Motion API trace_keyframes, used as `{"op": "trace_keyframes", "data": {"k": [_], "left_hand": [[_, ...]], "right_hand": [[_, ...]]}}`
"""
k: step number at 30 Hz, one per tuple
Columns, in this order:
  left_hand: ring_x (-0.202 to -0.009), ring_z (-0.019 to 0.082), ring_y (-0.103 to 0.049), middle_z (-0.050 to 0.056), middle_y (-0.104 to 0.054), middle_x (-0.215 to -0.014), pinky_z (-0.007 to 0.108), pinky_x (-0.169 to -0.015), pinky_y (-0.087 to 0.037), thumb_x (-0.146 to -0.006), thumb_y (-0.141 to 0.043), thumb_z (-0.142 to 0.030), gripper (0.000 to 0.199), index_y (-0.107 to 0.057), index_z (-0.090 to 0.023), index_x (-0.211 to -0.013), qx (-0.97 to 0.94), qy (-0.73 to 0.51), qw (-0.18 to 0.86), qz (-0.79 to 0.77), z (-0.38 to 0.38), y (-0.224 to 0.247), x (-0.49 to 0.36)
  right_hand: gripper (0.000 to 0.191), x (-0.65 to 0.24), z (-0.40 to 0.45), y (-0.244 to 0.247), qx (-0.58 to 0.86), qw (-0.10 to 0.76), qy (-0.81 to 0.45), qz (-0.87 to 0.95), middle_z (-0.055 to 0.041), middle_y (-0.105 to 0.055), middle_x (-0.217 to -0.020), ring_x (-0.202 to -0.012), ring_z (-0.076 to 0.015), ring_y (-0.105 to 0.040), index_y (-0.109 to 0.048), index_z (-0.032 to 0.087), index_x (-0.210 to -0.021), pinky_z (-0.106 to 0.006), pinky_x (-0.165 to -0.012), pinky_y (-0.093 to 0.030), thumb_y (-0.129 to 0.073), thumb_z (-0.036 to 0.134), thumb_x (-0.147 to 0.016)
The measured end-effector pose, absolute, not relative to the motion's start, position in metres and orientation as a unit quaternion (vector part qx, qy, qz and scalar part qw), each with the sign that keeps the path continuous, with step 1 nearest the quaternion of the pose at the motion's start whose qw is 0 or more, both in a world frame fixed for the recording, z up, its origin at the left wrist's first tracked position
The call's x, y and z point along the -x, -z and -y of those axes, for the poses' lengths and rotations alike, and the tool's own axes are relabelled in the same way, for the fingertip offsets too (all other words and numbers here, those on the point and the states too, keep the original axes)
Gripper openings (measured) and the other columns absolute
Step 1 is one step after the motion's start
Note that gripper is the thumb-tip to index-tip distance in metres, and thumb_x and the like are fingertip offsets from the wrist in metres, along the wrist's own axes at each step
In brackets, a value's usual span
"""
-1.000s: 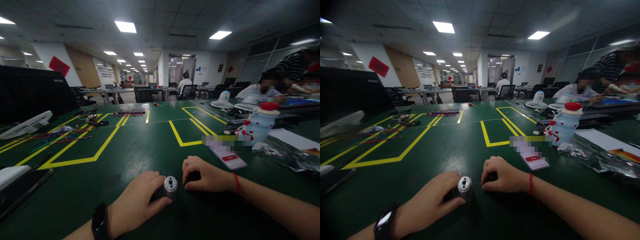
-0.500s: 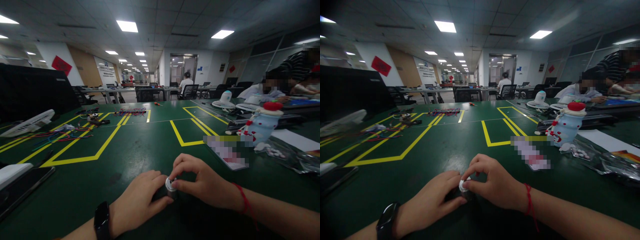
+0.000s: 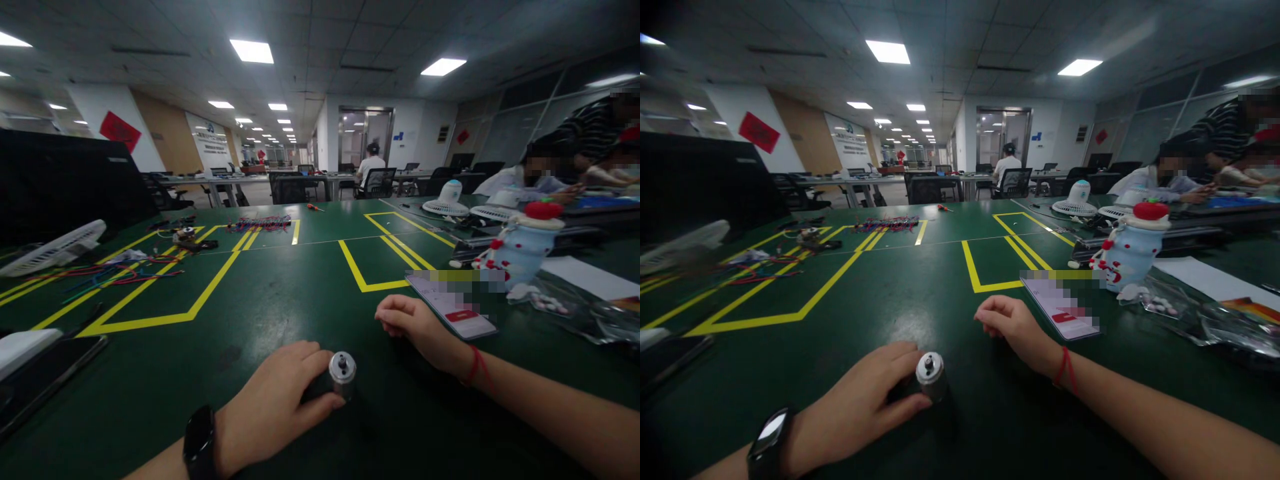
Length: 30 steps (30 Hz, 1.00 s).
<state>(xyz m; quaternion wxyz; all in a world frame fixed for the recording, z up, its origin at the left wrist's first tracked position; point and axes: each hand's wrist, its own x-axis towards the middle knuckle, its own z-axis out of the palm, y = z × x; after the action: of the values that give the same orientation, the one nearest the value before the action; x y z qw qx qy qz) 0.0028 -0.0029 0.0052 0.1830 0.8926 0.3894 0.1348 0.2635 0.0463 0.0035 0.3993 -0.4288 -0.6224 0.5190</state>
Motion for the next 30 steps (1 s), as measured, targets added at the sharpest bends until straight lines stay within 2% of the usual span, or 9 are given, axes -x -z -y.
{"op": "trace_keyframes", "data": {"k": [5,12,16,18,21,23,30], "left_hand": [[-0.083,0.02,-0.052,0.001,-0.058,-0.093,0.031,-0.072,-0.04,-0.092,-0.062,-0.036,0.017,-0.057,-0.022,-0.099,-0.891,-0.133,0.196,-0.387,0.004,-0.005,-0.003],[-0.082,0.021,-0.051,0.001,-0.058,-0.092,0.031,-0.07,-0.039,-0.092,-0.061,-0.036,0.016,-0.057,-0.021,-0.096,-0.892,-0.139,0.186,-0.387,0.004,-0.005,-0.003],[-0.08,0.02,-0.052,0.002,-0.058,-0.09,0.03,-0.07,-0.04,-0.093,-0.06,-0.037,0.017,-0.057,-0.02,-0.096,-0.894,-0.136,0.179,-0.387,0.003,-0.004,-0.003],[-0.081,0.021,-0.052,0.002,-0.059,-0.091,0.031,-0.072,-0.041,-0.093,-0.06,-0.038,0.019,-0.058,-0.02,-0.098,-0.897,-0.132,0.178,-0.383,0.003,-0.003,-0.003],[-0.083,0.021,-0.053,0.003,-0.059,-0.093,0.033,-0.076,-0.042,-0.093,-0.06,-0.038,0.02,-0.058,-0.021,-0.102,-0.898,-0.139,0.175,-0.379,0.002,-0.001,-0.003],[-0.083,0.021,-0.054,0.004,-0.06,-0.094,0.033,-0.077,-0.043,-0.093,-0.06,-0.038,0.02,-0.058,-0.021,-0.103,-0.898,-0.142,0.175,-0.379,0.003,0.0,-0.003],[-0.084,0.022,-0.054,0.003,-0.06,-0.093,0.033,-0.074,-0.043,-0.091,-0.062,-0.035,0.018,-0.058,-0.021,-0.101,-0.896,-0.139,0.174,-0.384,0.003,0.0,-0.003]], "right_hand": [[0.019,-0.256,-0.043,-0.007,0.454,0.357,-0.48,0.66,0.0019,-0.056,-0.067,-0.062,-0.0118,-0.05,-0.063,0.014,-0.079,-0.026,-0.058,-0.038,-0.064,0.033,-0.083],[0.02,-0.252,-0.038,-0.005,0.446,0.307,-0.424,0.726,-0.0004,-0.06,-0.073,-0.066,-0.0133,-0.052,-0.065,0.014,-0.083,-0.027,-0.06,-0.04,-0.062,0.033,-0.087],[0.015,-0.243,-0.027,-0.012,0.395,0.352,-0.321,0.786,-0.0023,-0.059,-0.083,-0.072,-0.0143,-0.053,-0.067,0.015,-0.086,-0.027,-0.063,-0.041,-0.064,0.03,-0.087],[0.014,-0.235,-0.021,-0.02,0.346,0.372,-0.289,0.812,-0.0035,-0.058,-0.093,-0.084,-0.0157,-0.056,-0.069,0.017,-0.089,-0.029,-0.073,-0.044,-0.07,0.03,-0.083],[0.01,-0.226,-0.015,-0.029,0.314,0.36,-0.265,0.837,-0.0036,-0.056,-0.097,-0.093,-0.0168,-0.056,-0.07,0.018,-0.082,-0.031,-0.085,-0.044,-0.074,0.026,-0.08],[0.008,-0.224,-0.013,-0.031,0.318,0.351,-0.256,0.843,-0.0036,-0.056,-0.097,-0.093,-0.0168,-0.057,-0.07,0.017,-0.079,-0.032,-0.086,-0.044,-0.073,0.025,-0.081],[0.008,-0.224,-0.011,-0.03,0.311,0.347,-0.262,0.845,-0.004,-0.056,-0.099,-0.096,-0.0176,-0.056,-0.071,0.018,-0.086,-0.032,-0.087,-0.044,-0.072,0.025,-0.082]]}}
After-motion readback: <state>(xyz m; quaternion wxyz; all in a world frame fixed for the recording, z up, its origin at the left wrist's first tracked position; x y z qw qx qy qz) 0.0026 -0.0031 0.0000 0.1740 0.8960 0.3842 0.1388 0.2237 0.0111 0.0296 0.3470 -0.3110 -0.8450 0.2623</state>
